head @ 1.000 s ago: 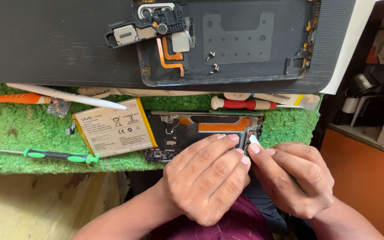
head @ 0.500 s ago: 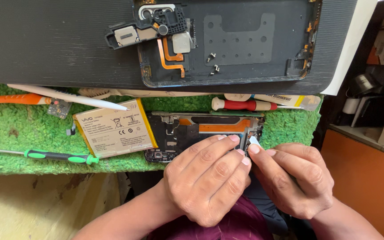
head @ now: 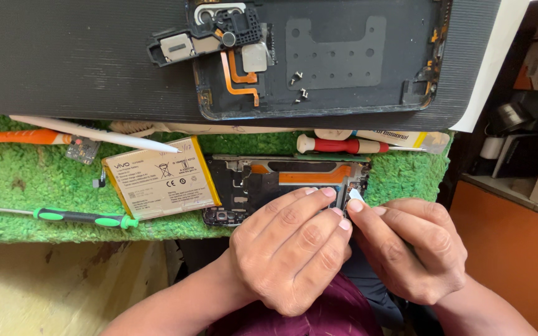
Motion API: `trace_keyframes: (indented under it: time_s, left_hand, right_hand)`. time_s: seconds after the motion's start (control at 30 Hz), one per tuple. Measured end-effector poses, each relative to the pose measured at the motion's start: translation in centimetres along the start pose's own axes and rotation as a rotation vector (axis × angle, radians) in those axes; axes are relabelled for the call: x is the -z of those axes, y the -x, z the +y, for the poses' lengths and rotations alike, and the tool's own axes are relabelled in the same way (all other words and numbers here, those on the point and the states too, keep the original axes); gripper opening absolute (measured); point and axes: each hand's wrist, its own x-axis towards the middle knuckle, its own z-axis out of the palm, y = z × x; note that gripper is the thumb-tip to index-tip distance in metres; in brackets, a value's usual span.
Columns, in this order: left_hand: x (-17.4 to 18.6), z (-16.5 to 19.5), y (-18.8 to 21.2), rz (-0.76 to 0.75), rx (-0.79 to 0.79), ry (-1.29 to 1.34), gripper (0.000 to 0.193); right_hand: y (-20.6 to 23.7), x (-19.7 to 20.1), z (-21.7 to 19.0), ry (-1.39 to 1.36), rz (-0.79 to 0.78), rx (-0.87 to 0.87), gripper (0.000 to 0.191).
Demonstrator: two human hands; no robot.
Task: The person repairs a disassembled smartphone on a green mat, using a pry tool to work on the internal components near the battery while holding the phone frame steady. They continue prying and adjusting the small internal parts, then lift and reposition the phone chassis at the end.
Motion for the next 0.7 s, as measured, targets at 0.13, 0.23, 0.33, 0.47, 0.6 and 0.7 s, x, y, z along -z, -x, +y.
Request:
trace_keyframes:
  time_s: [0.13, 0.23, 0.33, 0.47, 0.6, 0.7]
  left_hand:
    - [0.02, 0.04, 0.02, -0.002, 0.003, 0.004, 0.020]
    - [-0.01, 0.01, 0.04, 0.002, 0.002, 0.009, 0.020]
    - [-0.03, 0.00, 0.07, 0.000, 0.000, 0.004, 0.020]
    - [0.04, 0.01, 0.07, -0.004, 0.003, 0.006, 0.020]
    - [0.02, 0.05, 0.04, 0.003, 0.003, 0.004, 0.020]
    - [-0.04, 0.04, 0.03, 0.007, 0.003, 0.007, 0.020]
  right_hand:
    - [0.03, -0.10, 0.05, 0.005, 0.009, 0.015, 0.034]
    - [0.02, -0.14, 0.01, 0.003, 0.013, 0.012, 0.034]
    - [-0.03, -0.19, -0.08, 0.007, 0.013, 0.000, 0.033]
    - [-0.08, -0.35, -0.07, 0.016, 0.025, 0.015, 0.033]
    - [-0.03, -0.29, -0.01, 0.012, 0.022, 0.024, 0.033]
    - [0.02, -0.42, 0.04, 0.011, 0.034, 0.024, 0.033]
